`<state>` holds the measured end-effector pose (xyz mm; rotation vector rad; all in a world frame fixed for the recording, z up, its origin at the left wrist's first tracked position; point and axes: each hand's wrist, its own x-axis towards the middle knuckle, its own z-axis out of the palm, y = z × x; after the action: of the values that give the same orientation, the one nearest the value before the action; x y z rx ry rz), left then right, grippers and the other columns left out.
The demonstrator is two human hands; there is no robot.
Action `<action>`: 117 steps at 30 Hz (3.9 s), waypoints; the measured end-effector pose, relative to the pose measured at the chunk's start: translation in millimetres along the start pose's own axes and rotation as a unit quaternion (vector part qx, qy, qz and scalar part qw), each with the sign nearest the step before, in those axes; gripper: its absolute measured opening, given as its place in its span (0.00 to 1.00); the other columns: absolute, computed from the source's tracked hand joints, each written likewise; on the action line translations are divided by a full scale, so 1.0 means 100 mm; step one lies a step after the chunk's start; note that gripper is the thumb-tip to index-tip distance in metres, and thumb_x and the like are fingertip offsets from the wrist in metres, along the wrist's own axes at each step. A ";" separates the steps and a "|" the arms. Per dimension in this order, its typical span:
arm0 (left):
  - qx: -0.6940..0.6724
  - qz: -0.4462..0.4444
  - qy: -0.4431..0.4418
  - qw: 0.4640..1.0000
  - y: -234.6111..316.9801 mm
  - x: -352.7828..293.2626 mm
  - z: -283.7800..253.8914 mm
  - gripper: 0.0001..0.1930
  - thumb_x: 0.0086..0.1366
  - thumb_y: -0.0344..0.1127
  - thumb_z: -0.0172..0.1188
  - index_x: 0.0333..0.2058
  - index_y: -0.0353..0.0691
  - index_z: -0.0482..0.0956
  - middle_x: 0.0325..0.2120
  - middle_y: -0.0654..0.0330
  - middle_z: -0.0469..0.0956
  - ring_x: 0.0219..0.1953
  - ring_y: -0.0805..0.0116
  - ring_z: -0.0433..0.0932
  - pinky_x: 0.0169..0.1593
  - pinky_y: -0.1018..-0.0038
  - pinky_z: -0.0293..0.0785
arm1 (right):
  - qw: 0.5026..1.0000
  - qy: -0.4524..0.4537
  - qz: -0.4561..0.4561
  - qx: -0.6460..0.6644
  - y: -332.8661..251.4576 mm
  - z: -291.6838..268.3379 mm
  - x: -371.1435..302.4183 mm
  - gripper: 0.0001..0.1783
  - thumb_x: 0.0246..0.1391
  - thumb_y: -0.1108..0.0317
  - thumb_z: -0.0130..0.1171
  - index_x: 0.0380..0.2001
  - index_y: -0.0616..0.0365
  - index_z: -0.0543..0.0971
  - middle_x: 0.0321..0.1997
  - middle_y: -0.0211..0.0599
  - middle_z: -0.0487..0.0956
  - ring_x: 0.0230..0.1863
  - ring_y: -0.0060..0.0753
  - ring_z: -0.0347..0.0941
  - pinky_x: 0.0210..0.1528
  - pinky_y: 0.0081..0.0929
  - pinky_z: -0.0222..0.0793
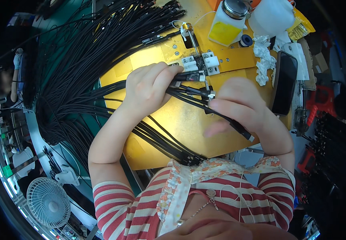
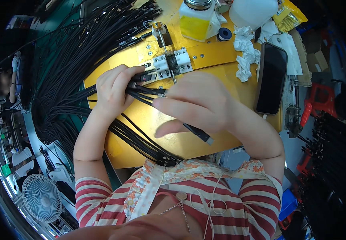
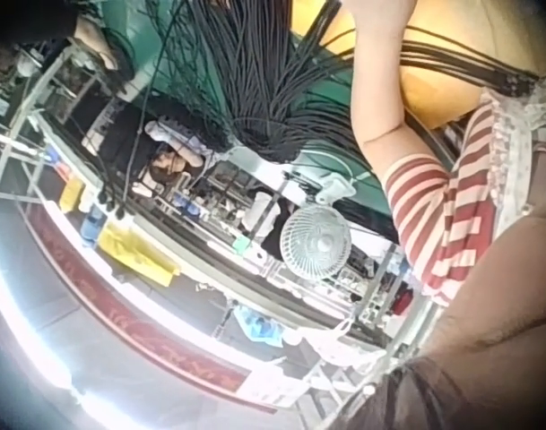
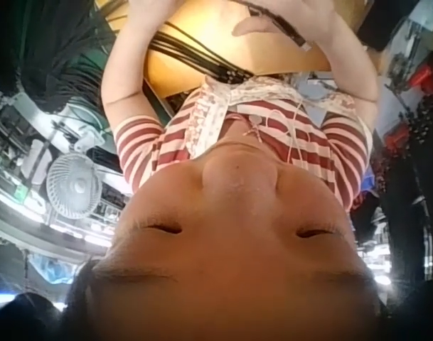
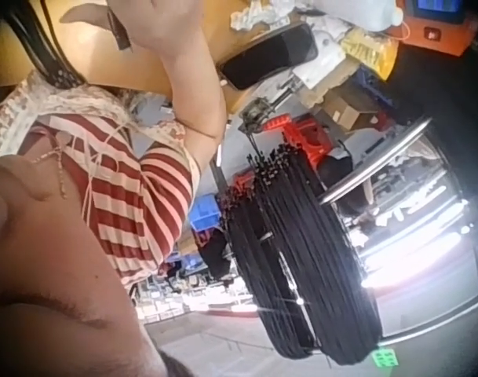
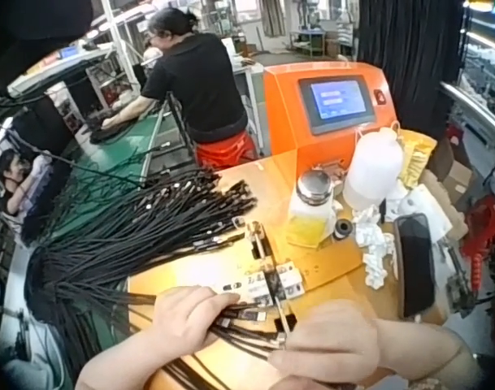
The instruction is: Assembling and inspecting small black cable bundles at a workbench.
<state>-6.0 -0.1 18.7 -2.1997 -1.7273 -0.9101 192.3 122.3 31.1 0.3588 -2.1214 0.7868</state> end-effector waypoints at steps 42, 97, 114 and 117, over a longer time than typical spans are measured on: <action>0.038 -0.008 -0.084 0.996 -0.05 -0.12 0.35 0.27 0.41 0.29 0.64 0.47 0.46 0.80 0.32 0.64 0.73 0.30 0.67 0.73 0.31 0.72 0.69 | 0.963 -0.054 0.226 -0.139 0.55 0.04 -0.31 0.05 0.48 0.70 0.62 0.26 0.60 0.79 0.31 0.34 0.71 0.37 0.37 0.70 0.41 0.32 0.68; -0.008 -0.045 -0.134 0.990 -0.03 -0.08 0.26 0.30 0.44 0.20 0.62 0.51 0.46 0.78 0.33 0.62 0.74 0.29 0.65 0.76 0.32 0.72 0.74 | 0.958 -0.020 0.264 -0.105 0.54 0.08 -0.30 0.05 0.47 0.71 0.63 0.26 0.63 0.80 0.30 0.36 0.71 0.37 0.38 0.71 0.39 0.31 0.67; -0.006 -0.031 -0.125 0.992 -0.04 -0.09 0.27 0.32 0.39 0.21 0.63 0.50 0.44 0.78 0.34 0.62 0.75 0.32 0.64 0.74 0.35 0.71 0.73 | 0.864 -0.194 0.449 0.117 0.27 -0.27 -0.07 0.04 0.49 0.73 0.60 0.28 0.64 0.78 0.25 0.36 0.78 0.27 0.27 0.74 0.31 0.23 0.69; -0.005 -0.026 -0.120 0.992 -0.03 -0.08 0.27 0.32 0.39 0.22 0.63 0.49 0.43 0.78 0.35 0.62 0.75 0.34 0.63 0.74 0.37 0.70 0.73 | 0.837 -0.191 0.471 0.202 0.28 -0.28 -0.09 0.04 0.49 0.73 0.60 0.29 0.63 0.79 0.25 0.33 0.79 0.27 0.21 0.73 0.30 0.20 0.68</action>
<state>-0.9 8.1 -7.7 -2.3631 -1.8939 -0.6897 201.4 162.0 25.5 -0.4211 -2.4664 1.8745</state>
